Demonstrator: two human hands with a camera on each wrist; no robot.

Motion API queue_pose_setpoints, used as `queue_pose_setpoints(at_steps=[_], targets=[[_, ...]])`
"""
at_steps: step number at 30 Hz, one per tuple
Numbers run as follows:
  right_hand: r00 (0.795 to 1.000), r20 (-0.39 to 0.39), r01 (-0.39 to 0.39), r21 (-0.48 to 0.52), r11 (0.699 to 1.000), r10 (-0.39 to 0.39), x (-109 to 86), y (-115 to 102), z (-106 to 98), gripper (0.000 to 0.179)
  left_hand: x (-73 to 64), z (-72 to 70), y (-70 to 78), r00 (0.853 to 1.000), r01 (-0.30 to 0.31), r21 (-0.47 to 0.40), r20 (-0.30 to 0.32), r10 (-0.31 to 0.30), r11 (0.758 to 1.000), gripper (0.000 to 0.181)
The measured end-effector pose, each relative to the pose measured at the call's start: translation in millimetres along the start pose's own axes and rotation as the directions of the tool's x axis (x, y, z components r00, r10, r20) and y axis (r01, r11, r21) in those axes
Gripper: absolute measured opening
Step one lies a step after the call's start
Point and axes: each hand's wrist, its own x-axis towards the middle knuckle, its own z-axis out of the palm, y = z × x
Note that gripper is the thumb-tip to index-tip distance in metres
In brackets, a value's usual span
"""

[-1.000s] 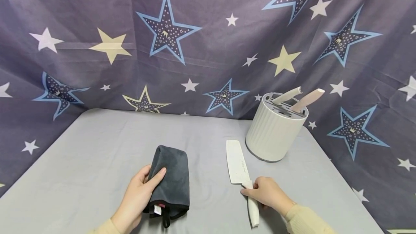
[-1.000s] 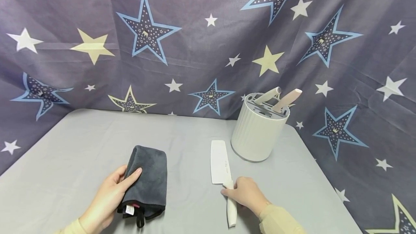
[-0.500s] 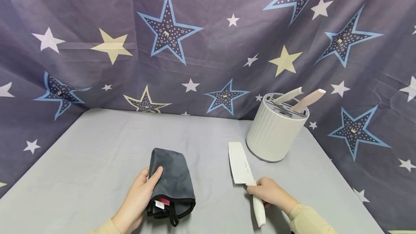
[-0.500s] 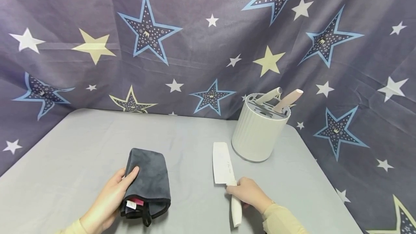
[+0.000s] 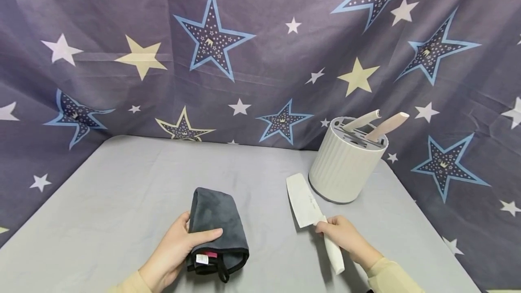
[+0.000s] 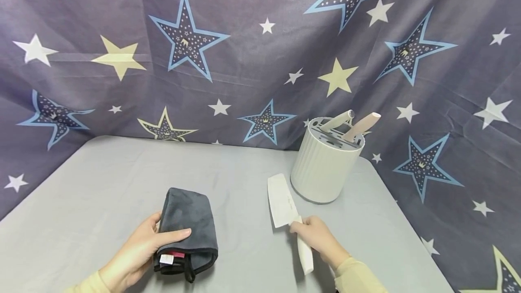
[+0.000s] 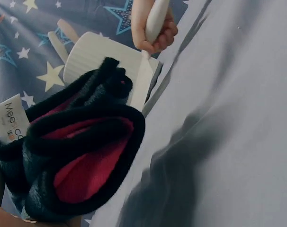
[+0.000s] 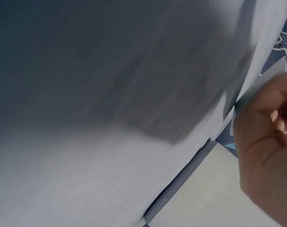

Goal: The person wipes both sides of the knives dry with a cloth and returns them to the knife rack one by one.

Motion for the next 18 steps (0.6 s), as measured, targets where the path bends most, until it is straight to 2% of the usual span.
queue_pose_setpoints(at_steps=[2, 5, 9, 13, 15, 18], targets=[[1.0, -0.013, -0.002, 0.04, 0.999, 0.003, 0.3, -1.7, -0.8, 0.019, 0.6, 0.0, 0.9, 1.0, -0.006, 0.017, 0.002, 0.006, 1.0, 0.067], [1.0, -0.006, 0.0, 0.1, 0.995, 0.001, -0.4, -3.9, -1.0, 0.02, 0.7, 2.0, 3.3, 0.999, -0.014, 0.068, -0.05, 0.017, 0.998, 0.065], [0.999, 0.033, 0.007, 0.171, 0.985, -0.013, -1.5, -6.0, -0.5, 0.02, -0.6, 4.8, 7.2, 0.992, -0.032, 0.146, -0.12, 0.05, 0.989, 0.063], [0.995, 0.1, -0.002, 0.284, 0.959, -0.028, -2.4, -8.2, 0.0, 0.017, -1.3, 5.2, 10.5, 0.984, -0.056, 0.199, -0.153, 0.087, 0.978, 0.063], [0.989, 0.141, -0.011, 0.348, 0.937, -0.041, -2.9, -8.8, 0.3, 0.014, -0.6, 4.5, 12.2, 0.98, -0.071, 0.245, -0.164, 0.114, 0.967, 0.064], [0.978, 0.195, -0.015, 0.407, 0.913, -0.07, -3.6, -9.9, 0.7, 0.012, 0.9, 3.3, 15.9, 0.971, -0.1, 0.336, -0.173, 0.166, 0.936, 0.067]])
